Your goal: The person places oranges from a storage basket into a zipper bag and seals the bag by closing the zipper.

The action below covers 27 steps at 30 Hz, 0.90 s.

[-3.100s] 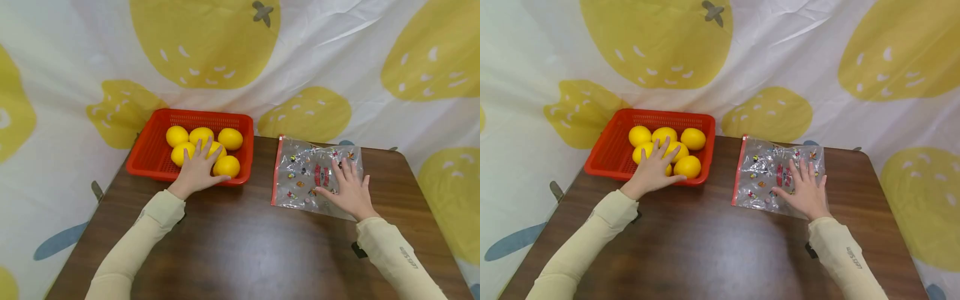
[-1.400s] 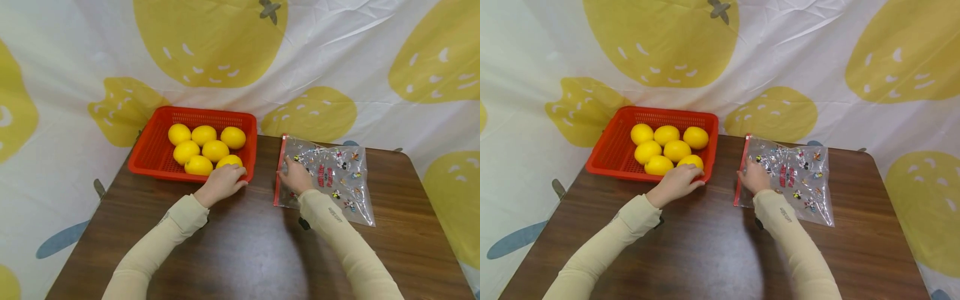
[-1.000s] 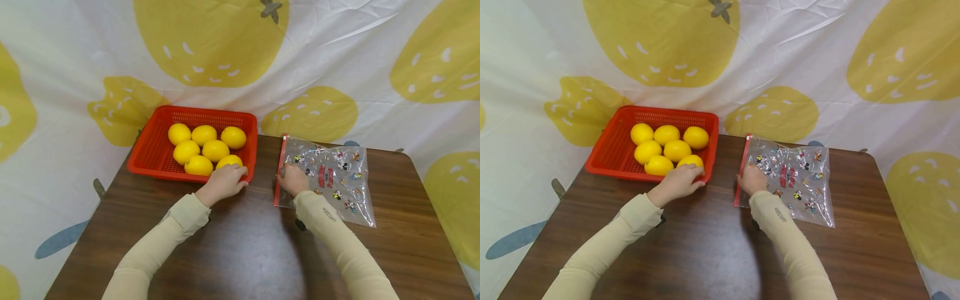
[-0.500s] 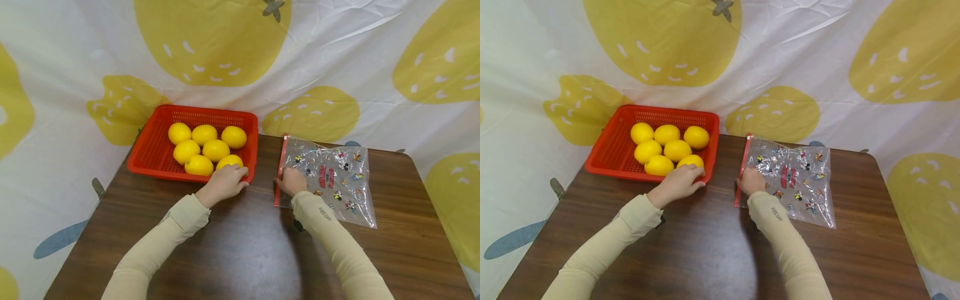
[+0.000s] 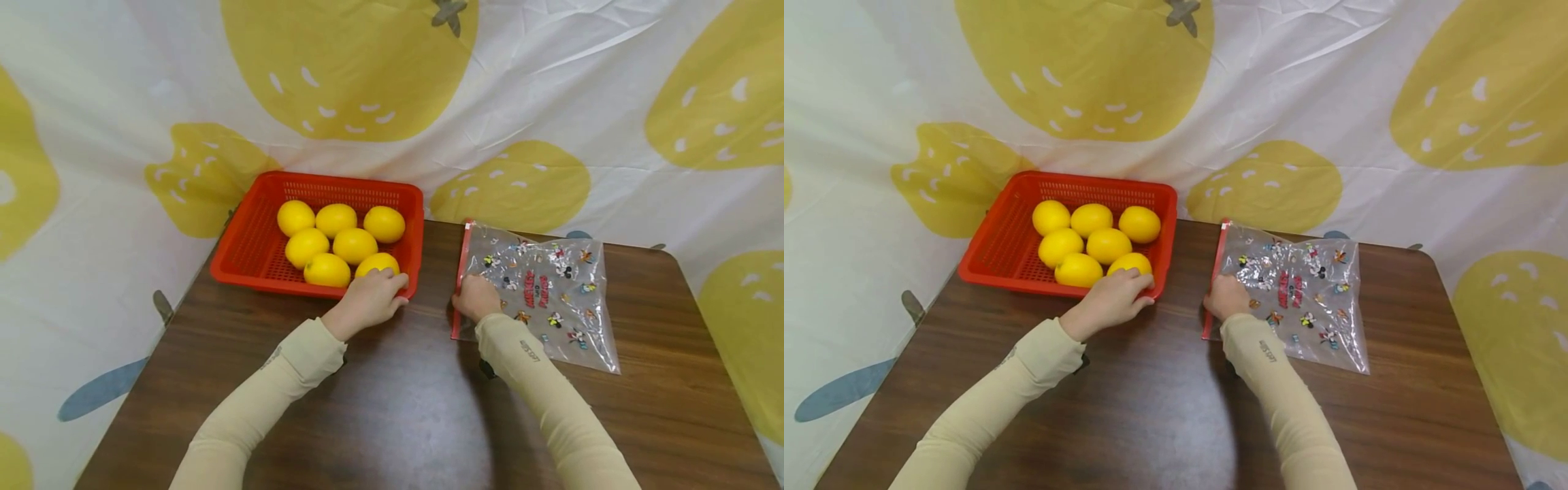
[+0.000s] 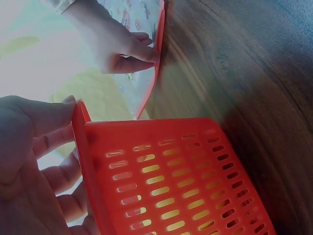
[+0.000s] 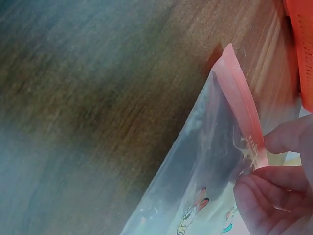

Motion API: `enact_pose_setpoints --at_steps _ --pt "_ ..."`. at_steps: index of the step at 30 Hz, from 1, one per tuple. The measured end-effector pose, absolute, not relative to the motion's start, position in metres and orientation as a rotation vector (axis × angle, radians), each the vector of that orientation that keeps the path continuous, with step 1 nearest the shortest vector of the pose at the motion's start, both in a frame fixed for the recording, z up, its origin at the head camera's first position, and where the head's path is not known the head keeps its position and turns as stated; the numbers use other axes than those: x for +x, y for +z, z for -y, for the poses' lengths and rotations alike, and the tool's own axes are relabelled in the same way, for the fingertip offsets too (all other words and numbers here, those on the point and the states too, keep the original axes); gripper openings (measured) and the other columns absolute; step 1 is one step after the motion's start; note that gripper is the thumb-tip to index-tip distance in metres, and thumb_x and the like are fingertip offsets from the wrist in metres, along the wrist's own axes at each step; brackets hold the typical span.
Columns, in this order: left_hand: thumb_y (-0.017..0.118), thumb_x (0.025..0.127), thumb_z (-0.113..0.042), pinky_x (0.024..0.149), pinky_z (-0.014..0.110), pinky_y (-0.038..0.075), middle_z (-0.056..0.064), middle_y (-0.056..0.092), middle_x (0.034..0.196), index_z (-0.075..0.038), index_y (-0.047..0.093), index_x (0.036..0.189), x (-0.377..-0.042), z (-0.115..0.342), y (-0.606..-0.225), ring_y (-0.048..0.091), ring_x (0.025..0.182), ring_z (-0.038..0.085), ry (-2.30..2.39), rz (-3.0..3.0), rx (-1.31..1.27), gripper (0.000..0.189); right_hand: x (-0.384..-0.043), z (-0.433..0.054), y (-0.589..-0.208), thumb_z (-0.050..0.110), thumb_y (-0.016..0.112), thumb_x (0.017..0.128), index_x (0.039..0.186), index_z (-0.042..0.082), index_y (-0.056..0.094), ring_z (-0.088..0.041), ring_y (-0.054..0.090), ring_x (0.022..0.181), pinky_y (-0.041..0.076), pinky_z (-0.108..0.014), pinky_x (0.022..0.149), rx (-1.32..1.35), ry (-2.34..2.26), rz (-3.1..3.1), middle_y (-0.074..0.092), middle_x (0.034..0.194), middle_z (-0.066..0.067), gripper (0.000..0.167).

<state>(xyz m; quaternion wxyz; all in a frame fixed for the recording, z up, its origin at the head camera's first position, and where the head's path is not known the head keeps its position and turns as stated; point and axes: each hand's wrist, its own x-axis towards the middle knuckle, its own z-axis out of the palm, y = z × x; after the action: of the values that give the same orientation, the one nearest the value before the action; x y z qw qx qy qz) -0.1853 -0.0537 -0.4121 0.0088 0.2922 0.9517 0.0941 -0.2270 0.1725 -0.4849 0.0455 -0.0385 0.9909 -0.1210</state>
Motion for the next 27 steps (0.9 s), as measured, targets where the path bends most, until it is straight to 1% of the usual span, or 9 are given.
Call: enact_pose_setpoints --at_steps 8,16,18,20,24,27 --pt "0.06 0.086 -0.035 0.058 0.032 0.045 0.003 0.053 0.084 -0.016 0.056 0.1 -0.186 0.053 -0.414 0.049 0.07 0.02 0.286 -2.962 0.901 0.025 -0.228 -0.174 -0.487 0.011 0.06 0.068 0.061 0.004 0.056 -0.033 0.058 0.064 0.047 -0.047 0.058 -0.117 -0.446 -3.009 0.062 0.071 -0.017 0.011" --pt "0.059 0.086 -0.035 0.058 0.031 0.046 0.002 0.053 0.085 -0.016 0.055 0.1 -0.187 0.054 -0.413 0.05 0.07 0.02 0.288 -2.953 0.895 0.024 -0.229 -0.176 -0.488 0.007 0.059 0.067 0.061 0.002 0.059 -0.037 0.06 0.067 0.048 -0.047 0.062 -0.137 -0.477 -3.042 0.063 0.07 -0.021 0.008" --pt "0.06 0.086 -0.035 0.058 0.032 0.046 0.003 0.054 0.085 -0.016 0.055 0.1 -0.187 0.054 -0.413 0.05 0.07 0.02 0.29 -2.957 0.9 0.024 -0.229 -0.178 -0.489 0.007 0.059 0.066 0.062 0.001 0.059 -0.036 0.06 0.068 0.048 -0.046 0.062 -0.142 -0.494 -3.05 0.063 0.07 -0.02 0.007" --pt "0.06 0.086 -0.035 0.058 0.032 0.046 0.003 0.054 0.085 -0.016 0.056 0.101 -0.187 0.054 -0.413 0.05 0.07 0.021 0.294 -2.96 0.906 0.024 -0.228 -0.179 -0.489 0.006 0.058 0.066 0.062 0.001 0.059 -0.033 0.058 0.065 0.047 -0.044 0.06 -0.144 -0.533 -3.057 0.063 0.068 -0.018 0.006" --pt "0.061 0.085 -0.033 0.058 0.032 0.046 0.003 0.054 0.084 -0.015 0.056 0.1 -0.186 0.055 -0.413 0.05 0.07 0.021 0.312 -2.961 0.915 0.024 -0.225 -0.183 -0.486 0.005 0.058 0.066 0.058 0.003 0.059 -0.024 0.051 0.056 0.042 -0.035 0.05 -0.115 -0.653 -3.053 0.059 0.06 -0.01 0.009" --pt "0.061 0.086 -0.034 0.057 0.032 0.046 0.003 0.054 0.084 -0.015 0.056 0.099 -0.186 0.055 -0.413 0.049 0.069 0.021 0.316 -2.966 0.917 0.024 -0.221 -0.186 -0.479 0.005 0.058 0.068 0.058 0.003 0.06 -0.021 0.05 0.054 0.041 -0.032 0.049 -0.118 -0.709 -3.06 0.058 0.058 -0.007 0.011"
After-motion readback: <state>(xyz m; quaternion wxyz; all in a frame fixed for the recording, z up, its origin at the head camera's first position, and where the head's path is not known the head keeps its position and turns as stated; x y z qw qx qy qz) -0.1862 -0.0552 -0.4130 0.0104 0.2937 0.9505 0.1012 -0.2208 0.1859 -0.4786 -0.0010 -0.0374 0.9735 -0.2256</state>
